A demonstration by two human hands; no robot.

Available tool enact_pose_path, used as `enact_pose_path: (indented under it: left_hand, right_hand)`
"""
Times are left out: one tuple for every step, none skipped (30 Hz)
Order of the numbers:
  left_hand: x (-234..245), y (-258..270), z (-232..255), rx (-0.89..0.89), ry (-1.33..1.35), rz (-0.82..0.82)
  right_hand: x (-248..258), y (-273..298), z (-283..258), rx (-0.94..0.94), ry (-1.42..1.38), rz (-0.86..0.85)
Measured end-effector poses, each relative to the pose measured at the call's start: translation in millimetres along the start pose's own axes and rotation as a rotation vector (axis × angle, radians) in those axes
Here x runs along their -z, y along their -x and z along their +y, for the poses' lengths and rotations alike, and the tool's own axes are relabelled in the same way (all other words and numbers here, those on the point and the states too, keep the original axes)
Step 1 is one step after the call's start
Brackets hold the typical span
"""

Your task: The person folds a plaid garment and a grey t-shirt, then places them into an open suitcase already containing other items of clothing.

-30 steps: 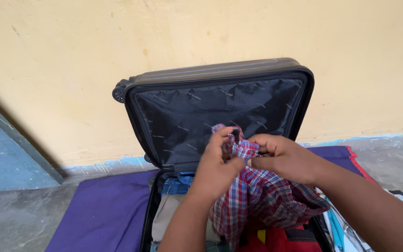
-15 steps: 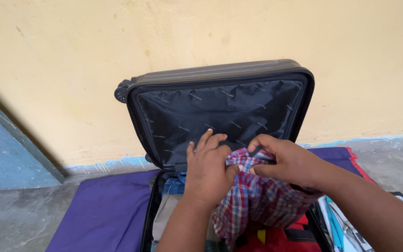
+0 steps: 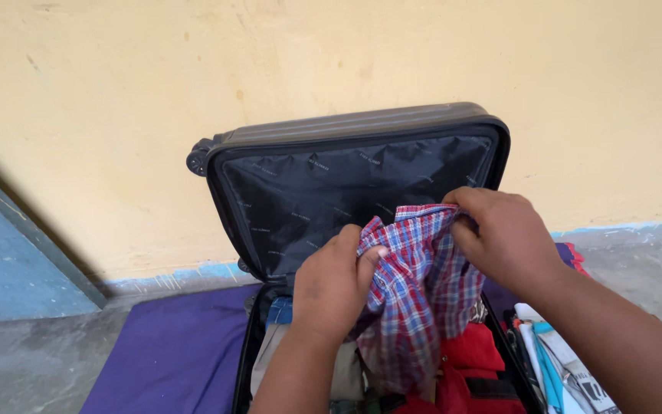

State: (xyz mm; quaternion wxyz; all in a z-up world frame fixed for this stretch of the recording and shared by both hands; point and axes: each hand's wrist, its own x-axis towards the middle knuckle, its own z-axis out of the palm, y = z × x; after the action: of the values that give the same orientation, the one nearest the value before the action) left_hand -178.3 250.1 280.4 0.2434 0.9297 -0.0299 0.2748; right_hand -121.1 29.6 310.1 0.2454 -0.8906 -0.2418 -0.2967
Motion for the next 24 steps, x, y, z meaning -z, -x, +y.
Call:
enact_pose_path:
  left_hand:
    - [2.4,-0.5,0.7,-0.001,-0.001,0.002]
    - [5.4,-1.0,1.2,-0.061,-0.006,-0.023]
    - [7.6,-0.5,2.1,-0.119,-0.011,-0.049]
    - [9.0,0.5,3.4,-0.12,-0.011,-0.049]
    - [9.8,1.2,4.9,-0.138,-0.029,-0.036]
    - [10.2,1.6,6.3,-0.156,-0.048,-0.022]
    - [10.5,1.1,7.4,-0.157,-0.047,-0.021]
    - [10.6,0.2,8.5,-0.116,-0.061,0.05]
    - [10.9,0.3,9.4,-0.072,-0.075,0.119]
    - [11.5,-0.5,10.3,-0.071,-0.074,0.119]
    - [12.2,-1.6,11.1,0.002,-0.094,0.153]
    - [13.0,-1.9,12.2,0.076,-0.114,0.187]
    - [14.5,-1.7,13.2,0.077,-0.114,0.185]
    - [16.5,-1.5,13.9,0.159,-0.114,0.171]
    - [18.3,-2.5,15.0,0.238,-0.115,0.16]
    - [19.6,-3.2,16.5,0.237,-0.114,0.162]
    - [20.9,-4.1,17.5,0.298,-0.097,0.118]
    - [22.0,-4.8,18.2,0.359,-0.079,0.075]
    - [22.6,-4.5,18.4,0.359,-0.081,0.076]
    - [22.8,-3.8,18.4,0.383,-0.032,0.044]
    - [22.2,-3.1,18.0,0.406,0.018,0.011]
    - [21.6,-2.4,16.9,0.406,0.017,0.011]
    - [20.6,-2.2,15.4,0.423,0.093,0.028]
    - [19.0,-2.6,13.6,0.44,0.169,0.044]
  right_hand:
    - [3.9,-1.1,-1.5,0.001,0.0,0.002]
    - [8.0,-1.9,-2.0,0.06,0.021,0.026]
    - [10.8,-1.6,-2.6,0.117,0.042,0.049]
    - [12.2,-1.0,-3.6,0.117,0.042,0.049]
    - [13.8,-0.6,-4.2,0.139,0.065,0.048]
    - [15.3,-0.2,-4.9,0.16,0.088,0.047]
    - [16.3,-0.2,-6.1,0.162,0.09,0.048]
    - [16.9,-0.2,-8.0,0.155,0.105,0.0]
    - [17.3,0.0,-10.5,0.147,0.119,-0.051]
    - [17.6,0.1,-13.5,0.148,0.119,-0.052]
    - [17.5,0.8,-17.0,0.141,0.075,-0.096]
    - [17.8,1.6,-20.8,0.135,0.032,-0.139]
    - [18.8,2.3,-24.8,0.134,0.032,-0.141]
    - [20.3,2.6,-28.7,0.153,-0.026,-0.218]
    - [22.4,1.7,-32.5,0.174,-0.083,-0.292]
    - [24.6,1.0,-36.3,0.175,-0.081,-0.289]
    - [26.6,0.4,-40.1,0.1,-0.127,-0.376]
    - [28.5,-0.2,-43.5,0.023,-0.172,-0.462]
    - [29.9,-0.2,-46.4,0.024,-0.174,-0.461]
    - [30.9,-0.1,-48.3,-0.084,-0.169,-0.548]
    - [31.4,-0.1,-49.0,-0.193,-0.164,-0.634]
    - [30.2,0.0,-49.4,-0.193,-0.165,-0.634]
    - [27.9,0.3,-49.4,-0.155,-0.266,-0.605]
    - [26.0,0.9,-48.5,-0.116,-0.367,-0.574]
